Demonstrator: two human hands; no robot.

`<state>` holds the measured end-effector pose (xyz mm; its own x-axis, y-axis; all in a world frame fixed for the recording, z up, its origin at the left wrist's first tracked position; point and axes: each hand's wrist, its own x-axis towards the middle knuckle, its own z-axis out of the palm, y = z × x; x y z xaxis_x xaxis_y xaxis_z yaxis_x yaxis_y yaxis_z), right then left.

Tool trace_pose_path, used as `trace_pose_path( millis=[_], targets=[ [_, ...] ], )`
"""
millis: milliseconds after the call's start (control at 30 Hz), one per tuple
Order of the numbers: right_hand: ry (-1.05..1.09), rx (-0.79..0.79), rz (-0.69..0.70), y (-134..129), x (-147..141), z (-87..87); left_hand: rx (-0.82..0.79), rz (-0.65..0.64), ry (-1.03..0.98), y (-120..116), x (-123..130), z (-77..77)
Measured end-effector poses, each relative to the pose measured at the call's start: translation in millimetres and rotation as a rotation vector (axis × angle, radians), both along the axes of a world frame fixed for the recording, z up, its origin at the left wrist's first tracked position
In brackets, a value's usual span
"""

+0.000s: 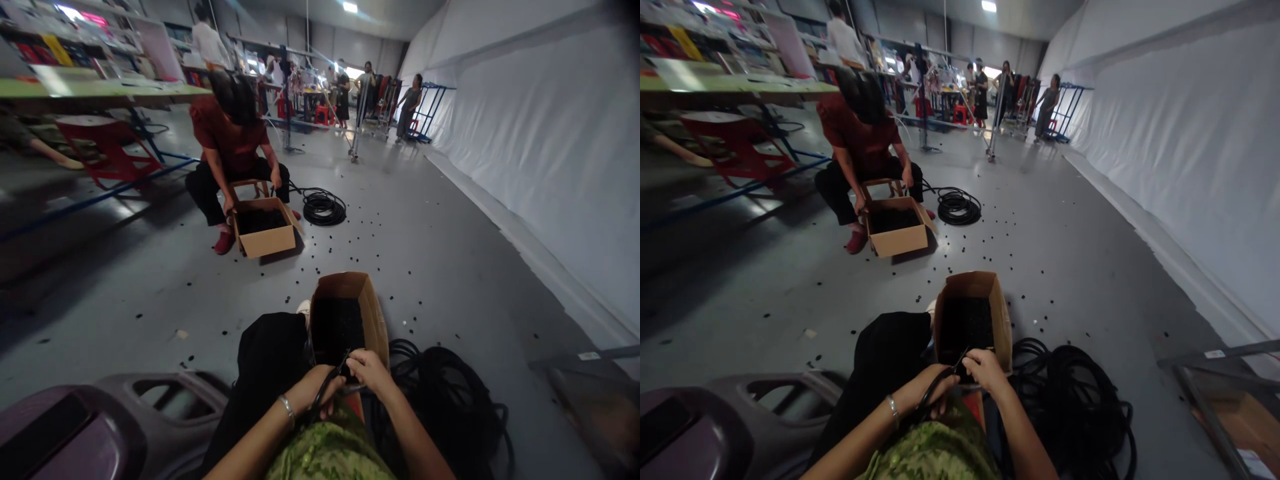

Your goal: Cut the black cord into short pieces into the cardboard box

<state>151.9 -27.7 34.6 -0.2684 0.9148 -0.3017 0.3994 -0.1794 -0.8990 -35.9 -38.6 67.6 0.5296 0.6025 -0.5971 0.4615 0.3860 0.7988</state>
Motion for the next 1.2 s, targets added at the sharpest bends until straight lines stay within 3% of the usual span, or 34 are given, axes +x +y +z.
trace_pose_path(
  millis=[267,533,667,767,833,933,1033,1200],
  targets=[
    [-0.152,0.173,0.115,9.7,3.9,-2.0,-0.077,-0.098,0.085,16.3,7.1,-2.6],
    [-0.254,0.234,0.092,23.0,10.6,0.0,0.001,0.059,0.079,16.0,18.5,-13.1],
    [-0.282,0.251,0.018,31.8,18.8,0.2,0.233,0.135,0.131,23.5,33.1,-31.5],
    [-0.221,0.172,-0.052,32.3,18.7,-8.5,0.482,0.161,0.159,27.0,38.9,-46.7],
    [-0.148,0.115,-0.098,29.9,15.8,-14.4,0.567,0.185,0.156,25.8,38.6,-51.9],
    [-0.078,0.097,-0.139,26.5,11.9,-15.9,0.516,0.168,0.053,21.2,34.3,-53.4],
    [-0.180,0.183,-0.128,27.3,13.2,-8.2,0.429,0.144,-0.036,18.3,29.6,-54.3],
    [-0.354,0.271,-0.028,28.9,18.5,8.3,0.472,0.106,-0.014,18.2,26.9,-58.2]
  ],
)
